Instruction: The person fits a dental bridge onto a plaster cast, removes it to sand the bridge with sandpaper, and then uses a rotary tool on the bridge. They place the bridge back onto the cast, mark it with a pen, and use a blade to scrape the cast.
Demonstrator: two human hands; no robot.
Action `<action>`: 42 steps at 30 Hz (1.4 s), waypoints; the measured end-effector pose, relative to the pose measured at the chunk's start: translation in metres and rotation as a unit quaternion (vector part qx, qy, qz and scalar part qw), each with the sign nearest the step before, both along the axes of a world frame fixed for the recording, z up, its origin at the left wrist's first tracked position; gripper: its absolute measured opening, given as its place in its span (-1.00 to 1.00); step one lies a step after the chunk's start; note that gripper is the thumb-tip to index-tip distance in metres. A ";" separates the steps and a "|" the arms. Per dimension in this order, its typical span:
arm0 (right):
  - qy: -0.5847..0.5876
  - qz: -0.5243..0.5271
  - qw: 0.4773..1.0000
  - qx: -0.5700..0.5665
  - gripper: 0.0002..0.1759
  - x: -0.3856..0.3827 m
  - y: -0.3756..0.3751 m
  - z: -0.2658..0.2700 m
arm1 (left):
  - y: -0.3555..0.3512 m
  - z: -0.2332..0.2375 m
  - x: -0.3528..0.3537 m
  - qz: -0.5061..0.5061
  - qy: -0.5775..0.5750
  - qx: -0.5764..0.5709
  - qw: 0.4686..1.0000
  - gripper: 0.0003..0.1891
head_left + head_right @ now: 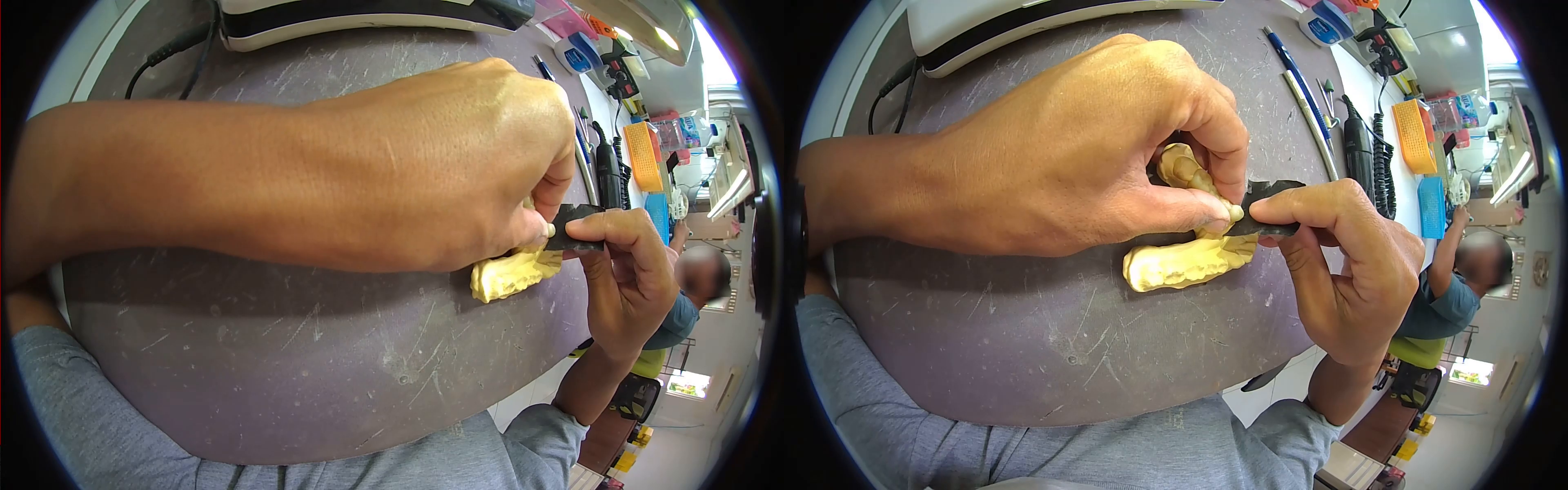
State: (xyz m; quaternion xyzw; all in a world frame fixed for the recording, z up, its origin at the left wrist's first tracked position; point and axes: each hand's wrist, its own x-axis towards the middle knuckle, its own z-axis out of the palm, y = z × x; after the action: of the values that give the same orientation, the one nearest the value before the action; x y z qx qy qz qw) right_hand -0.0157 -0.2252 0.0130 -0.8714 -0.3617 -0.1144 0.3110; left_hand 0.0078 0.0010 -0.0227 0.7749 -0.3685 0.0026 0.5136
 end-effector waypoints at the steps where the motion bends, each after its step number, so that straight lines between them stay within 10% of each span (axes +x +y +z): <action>1: 0.001 -0.002 1.000 0.001 -0.83 0.000 0.000 0.000 | 0.000 0.000 0.000 0.000 -0.006 -0.006 1.000 -0.86; 42: 0.059 0.013 0.994 0.094 -0.95 -0.002 -0.004 -0.011 | 0.000 0.002 0.001 0.000 -0.014 0.008 1.000 -0.84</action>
State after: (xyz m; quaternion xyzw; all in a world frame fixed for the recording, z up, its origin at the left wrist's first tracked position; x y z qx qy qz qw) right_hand -0.0175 -0.2297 0.0019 -0.8388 -0.3410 -0.0922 0.4142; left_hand 0.0087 0.0013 -0.0212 0.7791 -0.3755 0.0109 0.5019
